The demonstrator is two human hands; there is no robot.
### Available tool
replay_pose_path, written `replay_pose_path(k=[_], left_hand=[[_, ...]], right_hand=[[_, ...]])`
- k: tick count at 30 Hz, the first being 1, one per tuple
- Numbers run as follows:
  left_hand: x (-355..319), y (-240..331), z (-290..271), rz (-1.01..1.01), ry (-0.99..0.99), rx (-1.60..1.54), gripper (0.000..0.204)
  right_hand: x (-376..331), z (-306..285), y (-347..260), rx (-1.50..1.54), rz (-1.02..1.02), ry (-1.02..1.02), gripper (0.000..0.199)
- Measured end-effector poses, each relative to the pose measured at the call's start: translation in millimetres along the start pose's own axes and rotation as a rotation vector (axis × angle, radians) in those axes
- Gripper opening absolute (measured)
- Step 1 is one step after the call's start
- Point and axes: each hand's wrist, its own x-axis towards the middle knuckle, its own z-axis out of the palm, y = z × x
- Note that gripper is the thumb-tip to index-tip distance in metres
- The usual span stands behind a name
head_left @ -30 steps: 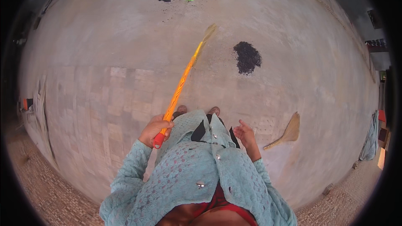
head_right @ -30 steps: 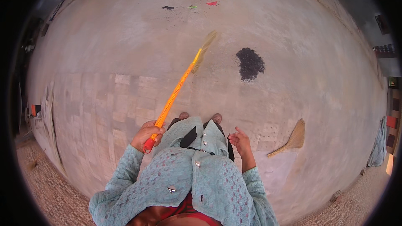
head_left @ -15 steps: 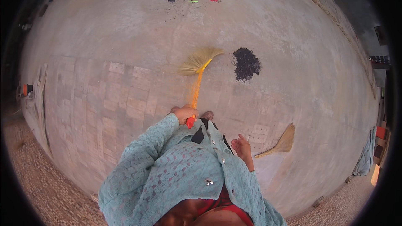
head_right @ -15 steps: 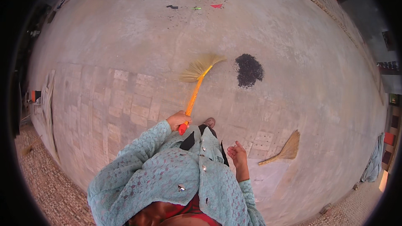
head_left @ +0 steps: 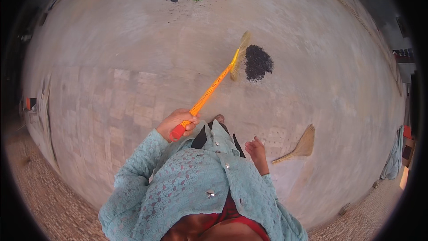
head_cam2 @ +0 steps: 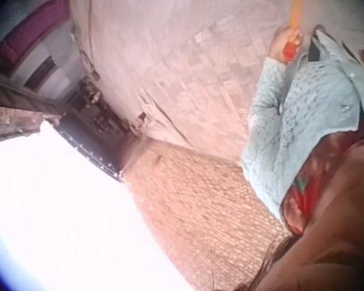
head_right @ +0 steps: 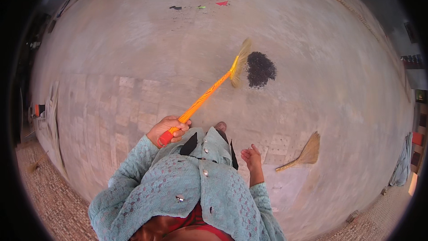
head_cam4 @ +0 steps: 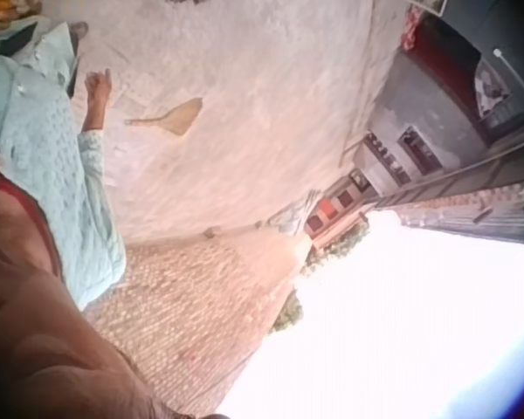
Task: The person sweeps a tiled floor using a yellow broom, moving debris and dust into a pile. The person walks around the area, sweeping different sections and gathering scattered items.
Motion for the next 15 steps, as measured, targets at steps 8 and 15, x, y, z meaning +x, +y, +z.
replay_pose_path(k=[8, 15], left_hand=[[49.8, -29.2, -26.5, -0.034, 0.043, 0.119, 0.009], [43.0, -30.3, -44.0, 0.018, -0.007, -0.018, 0.013]], right_hand=[[23.6, -9.2, -1.3, -0.076, 0.028, -0.039, 0.051], [33.1, 18.5, -28.3, -0.117, 0.001, -0.125, 0.045]])
